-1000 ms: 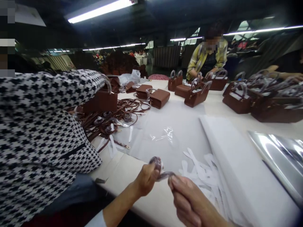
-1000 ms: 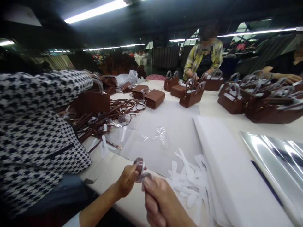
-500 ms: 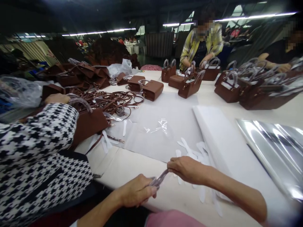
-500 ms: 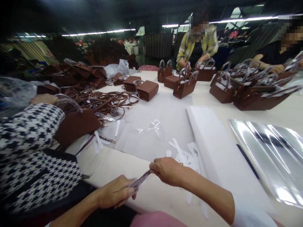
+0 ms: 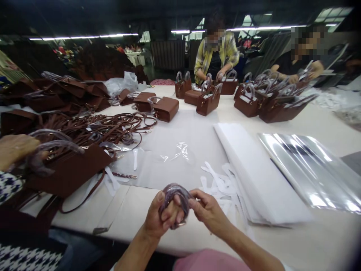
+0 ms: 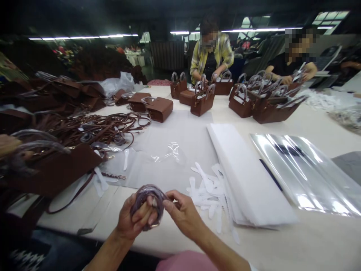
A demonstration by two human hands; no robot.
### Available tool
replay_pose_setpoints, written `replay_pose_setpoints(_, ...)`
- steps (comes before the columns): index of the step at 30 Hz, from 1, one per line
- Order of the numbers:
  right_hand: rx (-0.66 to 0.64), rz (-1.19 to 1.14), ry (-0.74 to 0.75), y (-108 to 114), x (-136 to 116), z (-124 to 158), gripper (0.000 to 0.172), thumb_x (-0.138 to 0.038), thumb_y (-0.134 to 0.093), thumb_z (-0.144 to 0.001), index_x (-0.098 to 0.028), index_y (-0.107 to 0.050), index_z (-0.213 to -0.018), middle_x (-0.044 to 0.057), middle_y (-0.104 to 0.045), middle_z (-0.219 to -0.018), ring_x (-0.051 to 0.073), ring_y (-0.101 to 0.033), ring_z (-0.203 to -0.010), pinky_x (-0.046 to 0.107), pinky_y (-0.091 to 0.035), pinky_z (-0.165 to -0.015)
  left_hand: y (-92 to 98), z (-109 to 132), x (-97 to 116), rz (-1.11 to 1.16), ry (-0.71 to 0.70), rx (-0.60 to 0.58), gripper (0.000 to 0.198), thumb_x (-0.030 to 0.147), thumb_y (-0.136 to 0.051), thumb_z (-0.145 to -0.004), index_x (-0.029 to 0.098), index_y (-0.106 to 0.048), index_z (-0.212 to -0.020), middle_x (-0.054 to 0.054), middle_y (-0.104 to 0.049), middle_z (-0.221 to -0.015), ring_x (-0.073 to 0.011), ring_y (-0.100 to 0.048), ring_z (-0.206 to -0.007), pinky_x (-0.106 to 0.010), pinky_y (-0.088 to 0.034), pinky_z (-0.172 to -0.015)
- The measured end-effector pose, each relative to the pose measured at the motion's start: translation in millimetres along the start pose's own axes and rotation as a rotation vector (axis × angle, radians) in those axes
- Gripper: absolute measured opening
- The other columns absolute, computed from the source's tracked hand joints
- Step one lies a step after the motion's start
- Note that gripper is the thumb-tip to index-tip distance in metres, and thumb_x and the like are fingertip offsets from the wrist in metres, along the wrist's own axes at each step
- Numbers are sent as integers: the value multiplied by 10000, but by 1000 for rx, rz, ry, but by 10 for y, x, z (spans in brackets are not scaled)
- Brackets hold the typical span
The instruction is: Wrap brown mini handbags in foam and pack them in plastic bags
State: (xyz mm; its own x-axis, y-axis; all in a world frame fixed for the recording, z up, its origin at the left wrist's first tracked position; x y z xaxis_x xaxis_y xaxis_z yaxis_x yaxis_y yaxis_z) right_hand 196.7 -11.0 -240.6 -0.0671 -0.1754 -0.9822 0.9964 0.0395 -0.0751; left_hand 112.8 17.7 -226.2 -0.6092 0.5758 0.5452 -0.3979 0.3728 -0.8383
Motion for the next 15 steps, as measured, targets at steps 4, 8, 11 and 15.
replay_pose_setpoints(4,215,-41,10,-70,84,80,426,-499,-301,-894,-150,-546,-900,-11,-473,-609,85,-419,-510,204,-306,-454,23,-79,-73,-29,-74,56,372,386,-476,-831,69,-661,-768,92,-213,-334,-39,-295,-274,-182,-418,-434)
replay_pose_setpoints(8,280,-157,15,-107,94,148,470,-519,-233,-901,-156,-517,-808,-18,-445,-587,101,-449,-555,216,-363,-517,-32,-70,-141,-58,-177,121,344,407,-495,-816,105,-652,-768,91,-224,-337,-45,-320,-275,-162,-382,-388)
replay_pose_setpoints(11,275,-237,33,-80,22,231,400,-513,-340,-877,-156,-521,-888,-14,-479,-643,102,-453,-586,211,-383,-530,-128,-49,-225,-87,-219,140,350,448,-523,-794,123,-640,-736,96,-220,-333,-37,-276,-254,-149,-338,-343)
replay_pose_setpoints(15,265,-316,26,26,-27,339,341,-460,-497,-820,-144,-542,-939,24,-562,-781,130,-502,-717,227,-435,-643,-295,-57,-370,-142,-212,125,502,556,-489,-775,108,-581,-568,76,-247,-290,-48,-275,-221,-150,-228,-282)
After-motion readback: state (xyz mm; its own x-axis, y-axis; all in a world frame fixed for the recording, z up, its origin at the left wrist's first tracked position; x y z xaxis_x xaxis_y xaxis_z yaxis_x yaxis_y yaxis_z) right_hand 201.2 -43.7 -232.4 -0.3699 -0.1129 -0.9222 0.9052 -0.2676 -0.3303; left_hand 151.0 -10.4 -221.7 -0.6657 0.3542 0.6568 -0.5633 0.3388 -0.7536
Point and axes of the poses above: each hand's wrist, its own z-axis away from the middle knuckle, its own y-axis out of the back of the hand, x = y × z, the point moved 9 cm from there along -z, towards the middle knuckle
